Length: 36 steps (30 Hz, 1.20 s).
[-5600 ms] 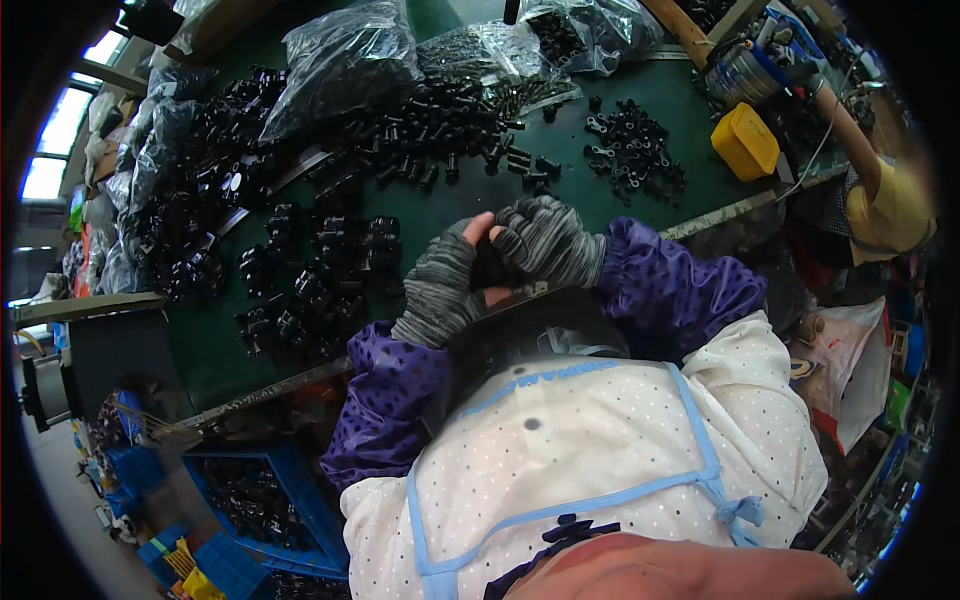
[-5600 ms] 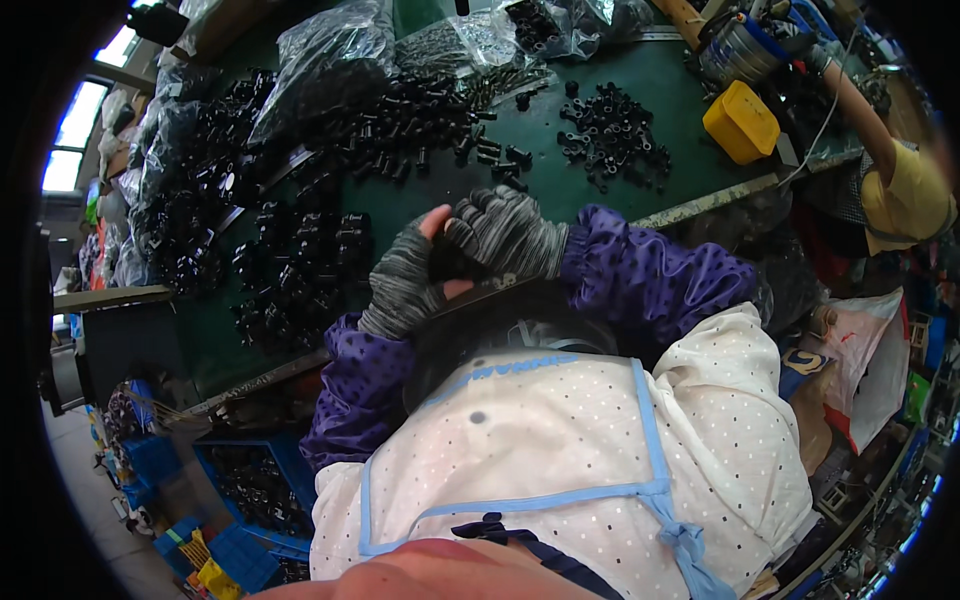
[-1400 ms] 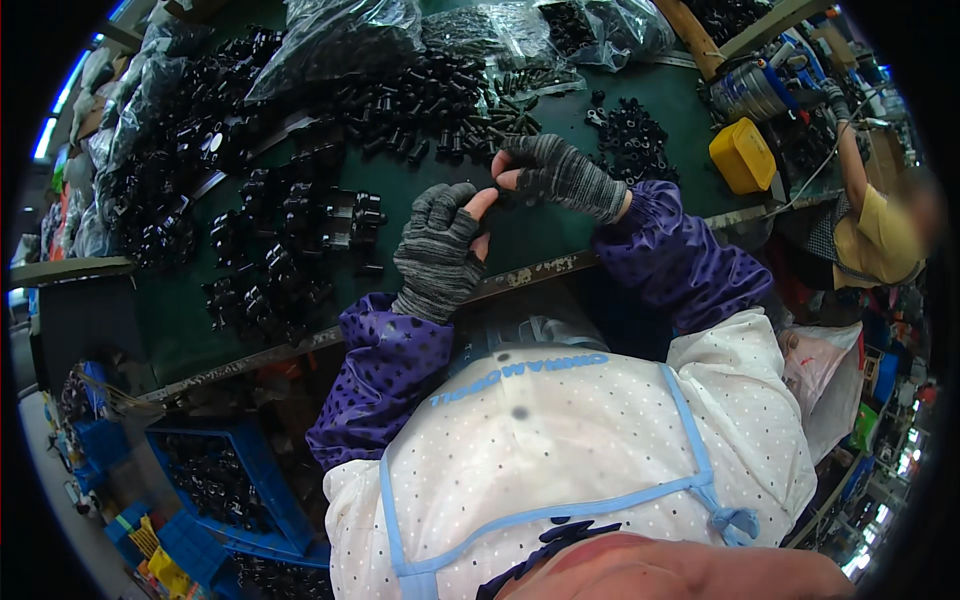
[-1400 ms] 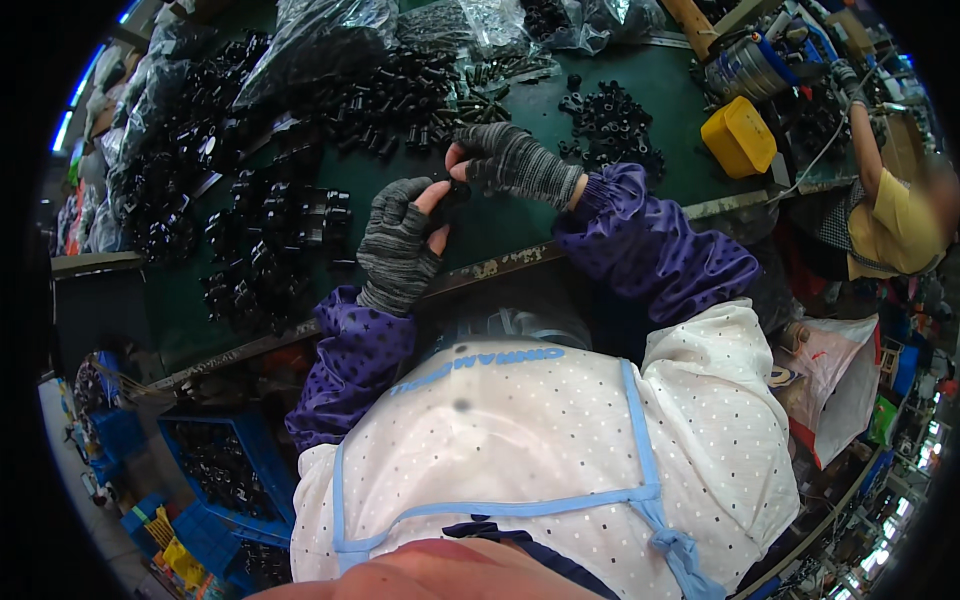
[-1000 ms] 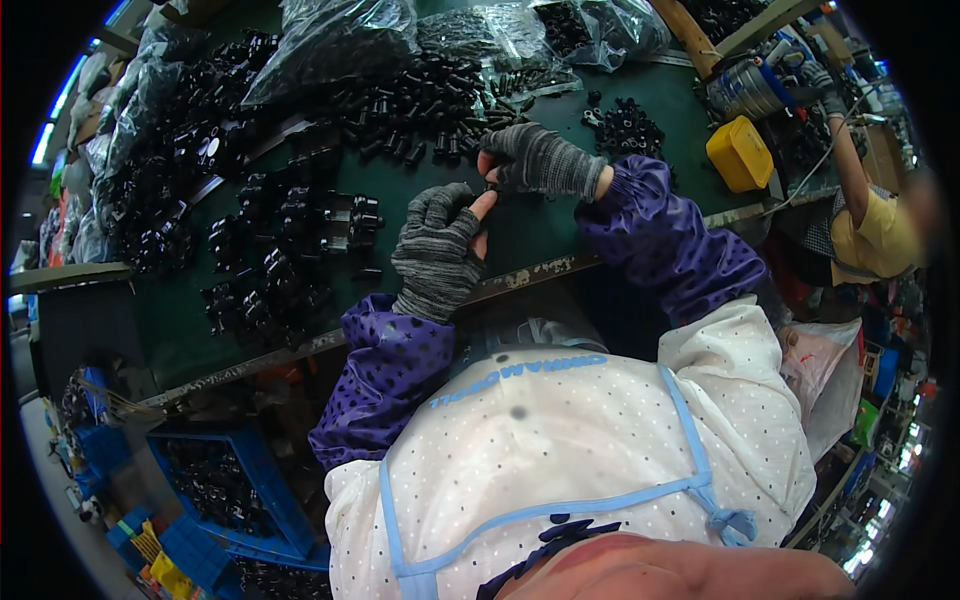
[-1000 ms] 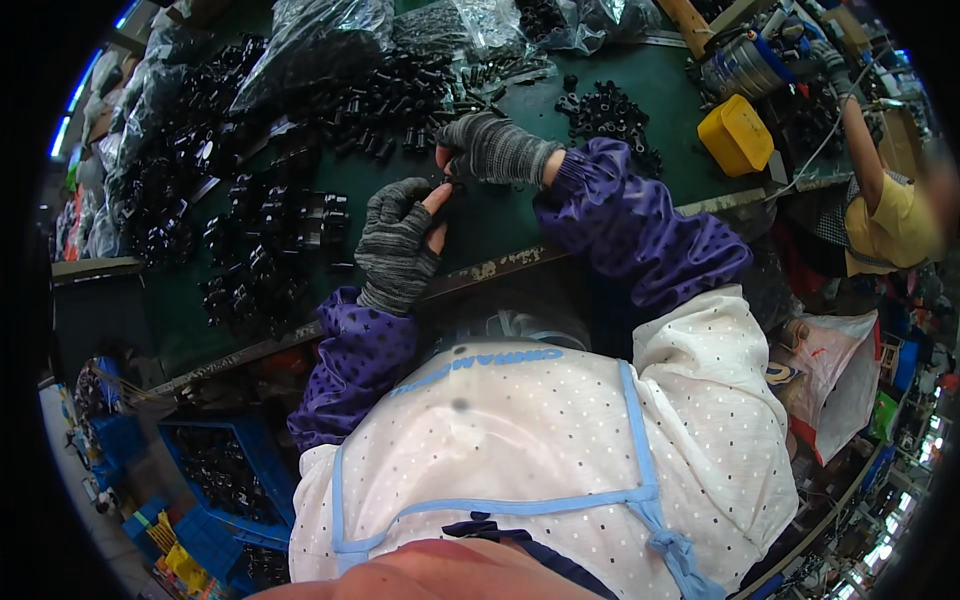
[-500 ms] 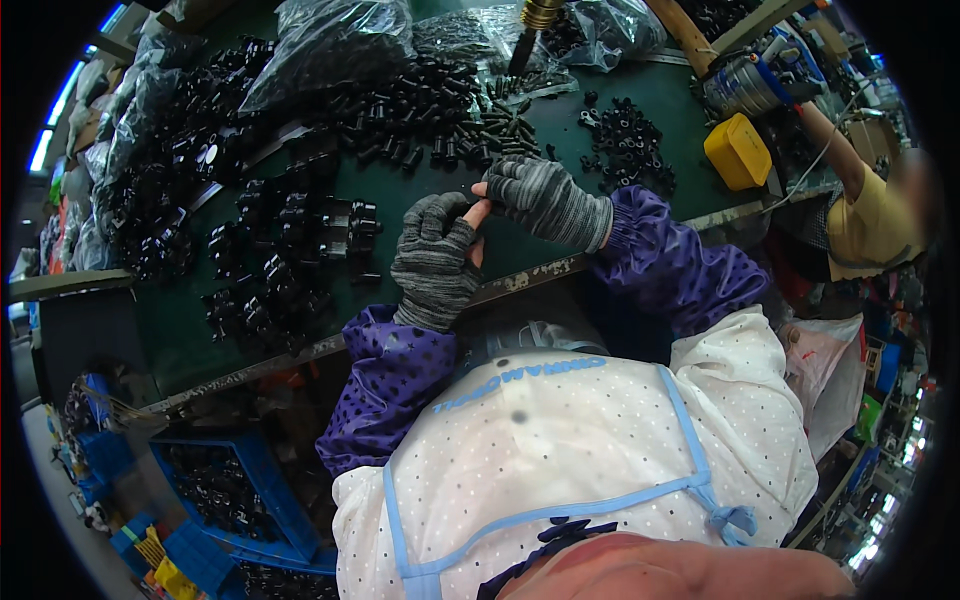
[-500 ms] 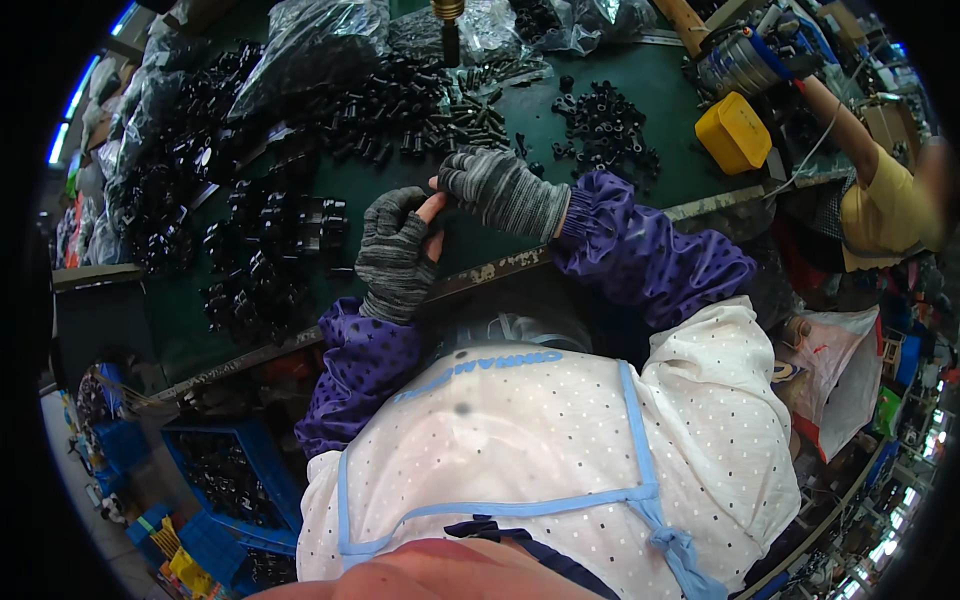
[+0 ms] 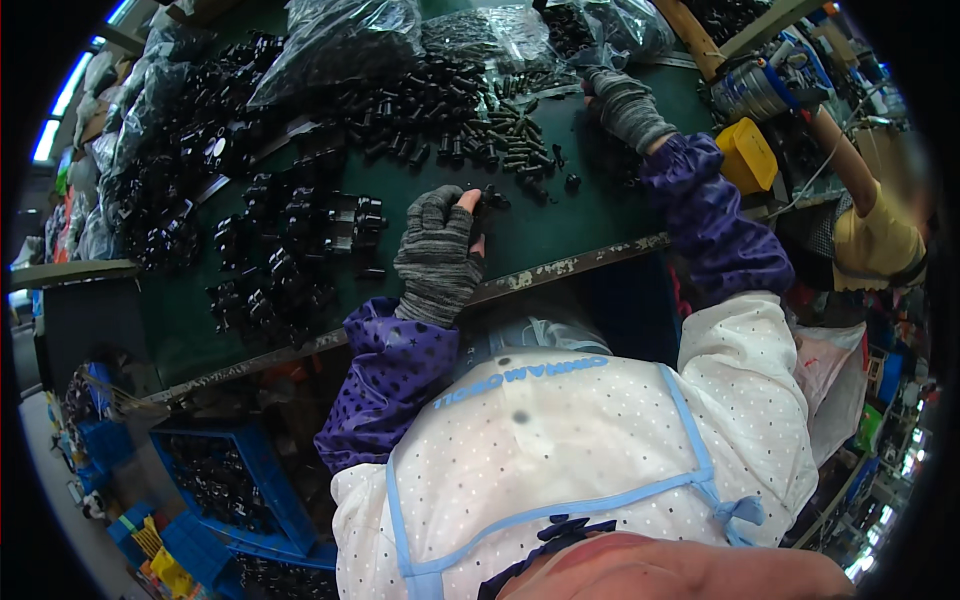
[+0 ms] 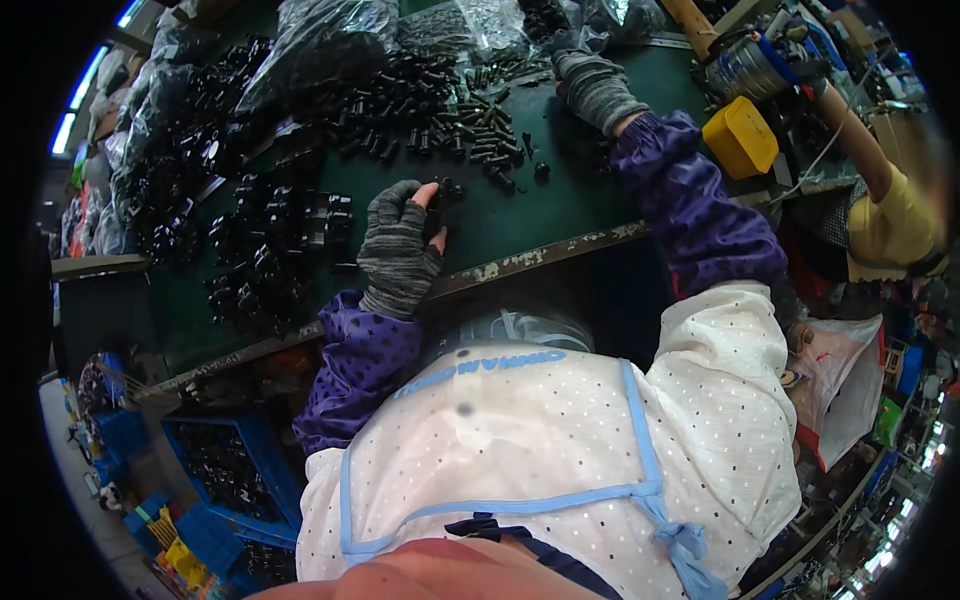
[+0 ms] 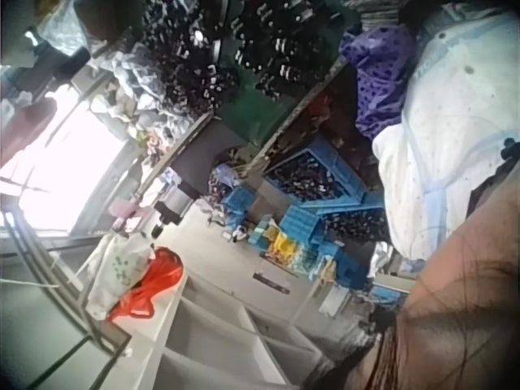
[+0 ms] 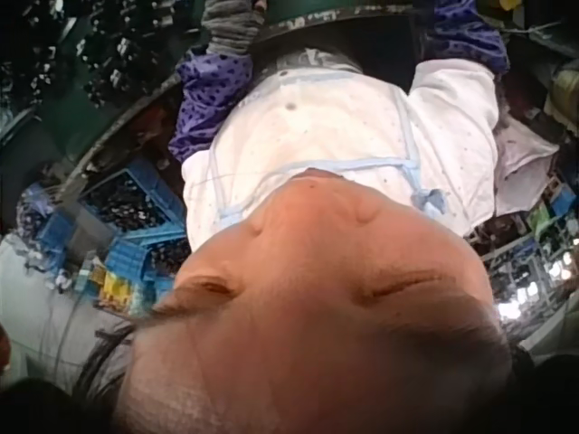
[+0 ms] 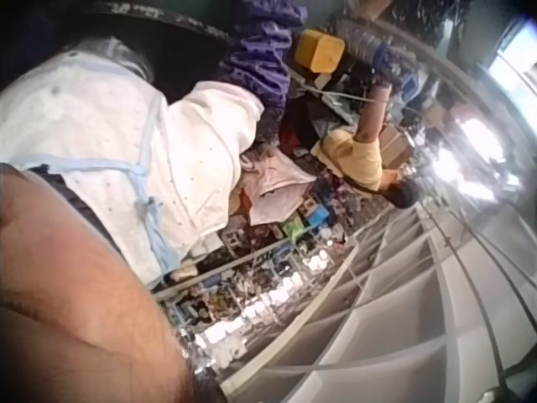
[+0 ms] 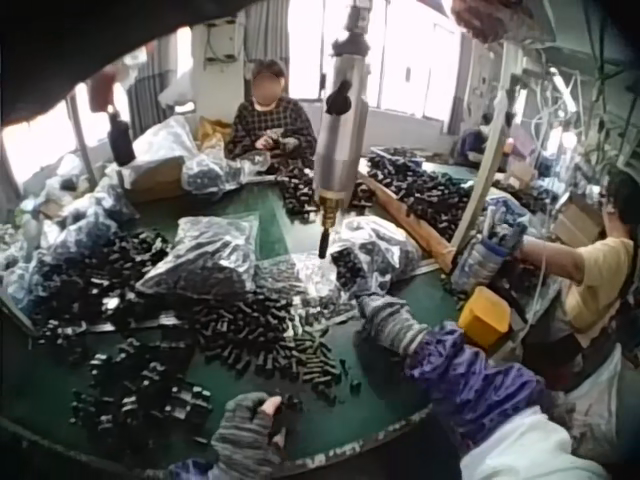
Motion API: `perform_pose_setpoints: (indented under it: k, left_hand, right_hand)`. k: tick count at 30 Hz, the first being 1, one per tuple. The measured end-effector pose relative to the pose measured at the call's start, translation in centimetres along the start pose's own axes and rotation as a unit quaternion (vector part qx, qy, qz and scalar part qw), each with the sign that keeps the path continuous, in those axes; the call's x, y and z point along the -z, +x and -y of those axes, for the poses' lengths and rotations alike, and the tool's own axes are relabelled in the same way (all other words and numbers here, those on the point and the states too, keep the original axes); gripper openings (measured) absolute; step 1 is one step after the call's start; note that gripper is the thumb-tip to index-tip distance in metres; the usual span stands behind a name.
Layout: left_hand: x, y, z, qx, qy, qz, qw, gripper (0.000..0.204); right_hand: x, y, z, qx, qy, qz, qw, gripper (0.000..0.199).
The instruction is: Assembling small black plastic components using a pneumatic screwdriver.
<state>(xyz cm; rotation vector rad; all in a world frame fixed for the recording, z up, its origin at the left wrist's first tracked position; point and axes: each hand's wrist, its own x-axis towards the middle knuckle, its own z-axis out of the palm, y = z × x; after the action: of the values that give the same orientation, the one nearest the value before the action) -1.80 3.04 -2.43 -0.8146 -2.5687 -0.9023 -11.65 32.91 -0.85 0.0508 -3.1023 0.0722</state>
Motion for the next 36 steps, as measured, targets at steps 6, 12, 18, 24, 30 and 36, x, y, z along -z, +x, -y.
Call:
perform_pose_setpoints:
  k: [6, 12, 18, 24, 30, 36]
  left_hand:
    - [-0.3, 1.0, 1.8, 0.275, -0.452, 0.026, 0.848, 0.053]
    - [1.3, 1.9, 0.5, 0.403, -0.706, 0.077, 0.577, 0.049]
    - [0.7, 1.3, 1.2, 0.367, -0.750, 0.096, 0.542, 0.044]
    - [0.4, 1.2, 1.2, 0.350, -0.783, 0.102, 0.504, 0.042]
    - [0.4, 1.2, 0.0, 0.359, -0.752, 0.079, 0.547, 0.043]
    - [0.9, 1.5, 0.2, 0.359, -0.730, 0.056, 0.580, 0.045]
  right_hand:
    - [2.9, -5.3, 8.6, 0.127, 0.481, 0.046, 0.866, 0.032]
    - [1.6, -5.1, 11.9, 0.169, 0.448, -0.034, 0.877, 0.024]
    - [2.0, -5.2, 12.8, 0.182, 0.435, -0.069, 0.879, 0.019]
    - [1.1, -5.6, 12.5, 0.249, 0.366, -0.151, 0.884, 0.017]
    - [1.1, -5.6, 12.8, 0.253, 0.297, -0.183, 0.903, 0.015]
    - [3.7, -4.4, 11.9, 0.125, 0.429, 0.086, 0.890, 0.028]
